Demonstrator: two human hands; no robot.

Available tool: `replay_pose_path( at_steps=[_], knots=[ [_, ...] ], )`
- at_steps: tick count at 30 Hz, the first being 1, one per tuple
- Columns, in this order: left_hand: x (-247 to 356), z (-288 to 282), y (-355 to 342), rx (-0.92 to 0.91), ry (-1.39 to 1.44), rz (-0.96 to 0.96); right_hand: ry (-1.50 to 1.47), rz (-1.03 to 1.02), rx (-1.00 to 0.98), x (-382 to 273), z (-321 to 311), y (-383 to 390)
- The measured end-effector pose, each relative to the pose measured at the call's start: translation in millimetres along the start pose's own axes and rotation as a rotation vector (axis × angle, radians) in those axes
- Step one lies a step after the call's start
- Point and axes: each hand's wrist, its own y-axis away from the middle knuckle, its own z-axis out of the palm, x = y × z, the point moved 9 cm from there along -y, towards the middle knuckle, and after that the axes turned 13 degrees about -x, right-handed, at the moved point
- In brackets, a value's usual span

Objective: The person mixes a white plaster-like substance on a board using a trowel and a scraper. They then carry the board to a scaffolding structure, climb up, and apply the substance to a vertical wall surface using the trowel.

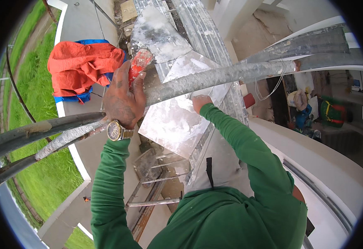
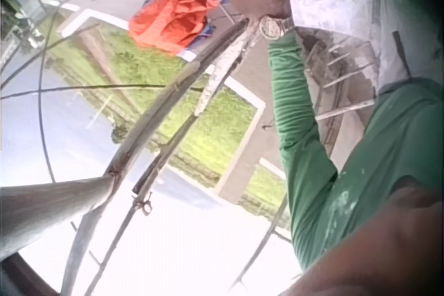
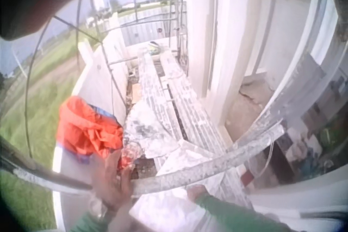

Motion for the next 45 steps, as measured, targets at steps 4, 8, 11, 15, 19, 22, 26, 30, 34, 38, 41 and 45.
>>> replay_pose_path(
  at_steps=[4,8,11,15,19,22,26,30,34,38,41,45],
  knots=[
    [9.2,-1.8,-3.1,-0.005,0.02,-0.009,0.072,0.082,0.159,25.6,-6.3,-33.9],
    [6.9,3.1,-5.4,-0.048,-0.002,-0.019,0.291,0.034,0.342,-10.8,45.4,-14.2],
    [-2.0,4.6,3.9,-0.039,-0.015,-0.048,0.023,-0.105,-0.162,-23.5,52.3,4.5],
    [8.4,-0.5,2.5,0.019,-0.003,-0.032,-0.278,-0.037,-0.107,22.6,35.0,7.8],
    [7.6,-3.6,6.8,0.107,0.034,0.002,-1.507,-0.116,-0.143,51.7,41.9,39.1],
    [1.0,-15.9,16.9,0.108,0.334,0.01,-2.302,-0.037,-0.148,33.6,-1.4,115.5],
    [37.6,-36.4,55.7,0.239,0.529,0.135,-2.442,-0.243,-0.012,36.1,-31.2,162.9],
    [111.4,-14.0,116.6,-0.274,1.285,-0.058,-2.452,-0.443,0.105,45.6,-42.5,202.0],
    [116.1,36.0,209.1,-0.66,1.541,-0.399,-2.288,-0.571,0.132,48.6,-55.2,226.4],
    [103.2,76.4,266.0,-0.725,1.903,-0.636,-1.507,-0.513,0.304,22.5,-167.0,332.3],
    [105.9,77.0,263.9,-0.744,1.953,-0.714,-0.992,-0.812,0.481,-10.5,-202.1,374.7],
    [108.4,59.9,249.0,-0.725,1.99,-0.681,-0.557,-1.162,0.547,-47.8,-215.4,409.6]
  ],
)
